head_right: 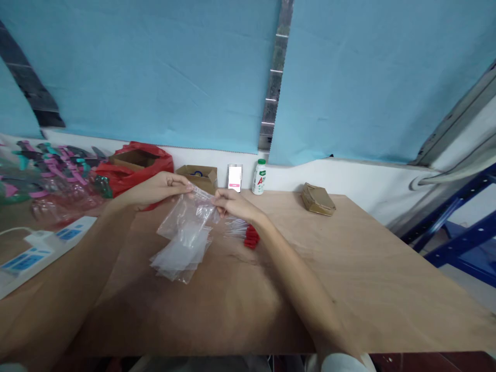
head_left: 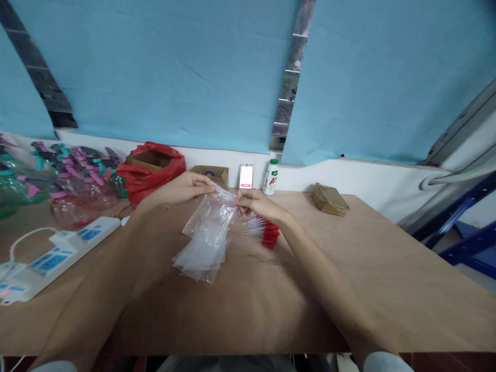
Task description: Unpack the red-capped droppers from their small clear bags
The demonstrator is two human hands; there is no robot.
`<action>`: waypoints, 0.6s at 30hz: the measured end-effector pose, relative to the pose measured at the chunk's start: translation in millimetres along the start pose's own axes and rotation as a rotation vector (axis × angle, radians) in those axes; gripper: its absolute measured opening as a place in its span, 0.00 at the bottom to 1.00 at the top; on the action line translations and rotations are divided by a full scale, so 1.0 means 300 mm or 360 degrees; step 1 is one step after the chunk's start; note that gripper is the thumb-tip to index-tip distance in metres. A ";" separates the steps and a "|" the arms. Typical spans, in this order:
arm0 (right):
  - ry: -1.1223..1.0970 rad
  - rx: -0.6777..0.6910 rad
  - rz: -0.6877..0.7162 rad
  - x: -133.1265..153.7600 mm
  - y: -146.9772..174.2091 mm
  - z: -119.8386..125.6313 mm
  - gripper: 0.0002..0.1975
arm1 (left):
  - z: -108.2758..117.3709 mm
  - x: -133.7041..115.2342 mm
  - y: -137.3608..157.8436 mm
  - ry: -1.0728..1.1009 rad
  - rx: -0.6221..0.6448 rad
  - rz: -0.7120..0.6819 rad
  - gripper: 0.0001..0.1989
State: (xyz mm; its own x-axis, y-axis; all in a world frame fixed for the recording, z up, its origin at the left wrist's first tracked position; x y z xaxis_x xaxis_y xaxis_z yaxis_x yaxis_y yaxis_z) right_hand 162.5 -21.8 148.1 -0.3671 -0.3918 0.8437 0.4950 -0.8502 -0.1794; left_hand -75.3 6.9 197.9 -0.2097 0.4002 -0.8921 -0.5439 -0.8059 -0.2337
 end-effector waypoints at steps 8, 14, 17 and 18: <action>0.0719 0.0392 -0.0230 -0.198 -0.047 -0.197 0.13 | 0.035 0.274 -0.071 -0.0303 -0.0053 0.0291 0.18; 0.1165 0.0252 -0.0186 -0.191 -0.050 -0.264 0.13 | -0.083 0.420 -0.143 -0.0437 -0.0171 0.0078 0.18; 0.1183 0.0213 -0.0210 -0.176 -0.044 -0.252 0.13 | -0.149 0.438 -0.141 -0.0410 -0.0114 -0.0095 0.16; 0.1169 0.0191 -0.0217 -0.171 -0.043 -0.243 0.13 | -0.164 0.440 -0.138 -0.0418 -0.0094 -0.0122 0.15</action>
State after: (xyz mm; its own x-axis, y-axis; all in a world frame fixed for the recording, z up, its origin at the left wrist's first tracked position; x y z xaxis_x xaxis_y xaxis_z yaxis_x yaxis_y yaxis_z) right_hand 117.5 -16.3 70.2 -0.8408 -0.4552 0.2929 0.4745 -0.8802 -0.0060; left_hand -40.5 71.5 70.5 -0.3773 0.5540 -0.7421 -0.5197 -0.7899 -0.3255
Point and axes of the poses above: each hand's wrist, its own y-axis away from the middle knuckle, its own z-axis out of the back of the hand, x = y × z, the point moved 3 cm from there along -y, towards the middle knuckle, and after that the axes turned 13 degrees about y, right-handed, at the moved point
